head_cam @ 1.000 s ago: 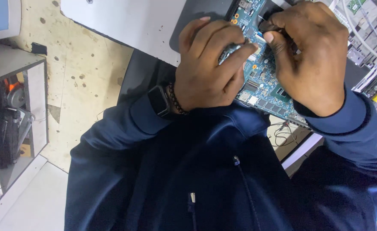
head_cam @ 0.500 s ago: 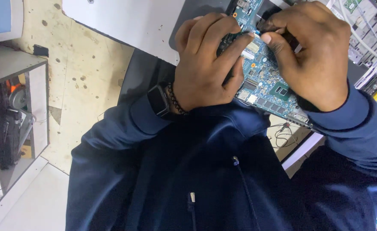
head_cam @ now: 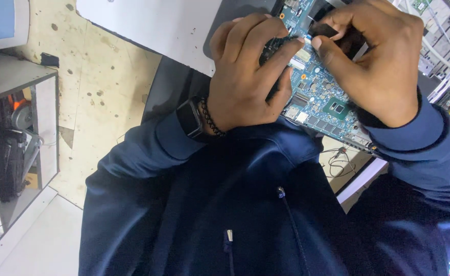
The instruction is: Repairing a laptop by connecting internal ribbon cables and securing components with a screwdriver
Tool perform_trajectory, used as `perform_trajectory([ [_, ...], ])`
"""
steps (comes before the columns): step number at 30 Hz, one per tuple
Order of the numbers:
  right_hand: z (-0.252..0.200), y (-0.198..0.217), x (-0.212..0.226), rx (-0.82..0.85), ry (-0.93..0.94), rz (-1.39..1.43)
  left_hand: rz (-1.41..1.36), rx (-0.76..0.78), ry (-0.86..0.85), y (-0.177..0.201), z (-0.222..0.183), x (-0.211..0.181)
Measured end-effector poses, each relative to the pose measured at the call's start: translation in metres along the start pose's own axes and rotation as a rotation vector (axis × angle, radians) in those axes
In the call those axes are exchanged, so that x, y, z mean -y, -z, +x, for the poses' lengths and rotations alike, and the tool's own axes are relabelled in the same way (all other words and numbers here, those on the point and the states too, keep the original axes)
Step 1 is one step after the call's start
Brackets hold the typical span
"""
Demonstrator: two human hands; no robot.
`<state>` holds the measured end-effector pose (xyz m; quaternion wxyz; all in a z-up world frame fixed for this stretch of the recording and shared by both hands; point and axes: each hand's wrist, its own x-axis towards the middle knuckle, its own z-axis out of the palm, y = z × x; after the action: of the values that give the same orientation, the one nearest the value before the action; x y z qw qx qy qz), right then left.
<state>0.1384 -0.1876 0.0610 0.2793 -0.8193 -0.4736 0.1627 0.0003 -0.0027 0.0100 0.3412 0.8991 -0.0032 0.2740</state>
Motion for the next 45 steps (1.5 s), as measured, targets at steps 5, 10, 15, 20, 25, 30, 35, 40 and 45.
perform_trajectory([
  [5,0.006,0.003,-0.002,0.054,-0.090,0.056,0.008,0.015,0.004,0.000,-0.001,0.000],
  [10,0.008,0.004,-0.002,0.075,-0.153,0.135,0.014,0.017,0.014,0.000,-0.001,-0.001],
  [15,0.007,0.004,-0.001,0.065,-0.178,0.105,0.038,0.060,0.048,0.003,0.001,-0.005],
  [20,0.006,0.008,-0.003,0.064,-0.111,0.108,0.114,0.071,-0.087,0.010,0.009,-0.012],
  [25,0.003,0.006,-0.007,0.039,-0.077,0.108,0.115,0.118,-0.202,0.009,0.023,-0.004],
  [30,-0.005,0.006,-0.012,-0.049,-0.030,0.100,0.131,0.297,-0.399,0.012,0.038,0.005],
  [35,-0.017,0.011,-0.010,-0.094,0.010,0.055,0.089,0.277,-0.449,0.008,0.048,0.016],
  [40,-0.042,0.019,-0.002,-0.118,-0.036,0.055,0.251,0.322,-0.434,0.003,0.053,0.018],
  [45,-0.075,0.016,-0.002,-0.124,-0.044,0.056,0.523,0.274,-0.471,0.000,0.056,0.019],
])
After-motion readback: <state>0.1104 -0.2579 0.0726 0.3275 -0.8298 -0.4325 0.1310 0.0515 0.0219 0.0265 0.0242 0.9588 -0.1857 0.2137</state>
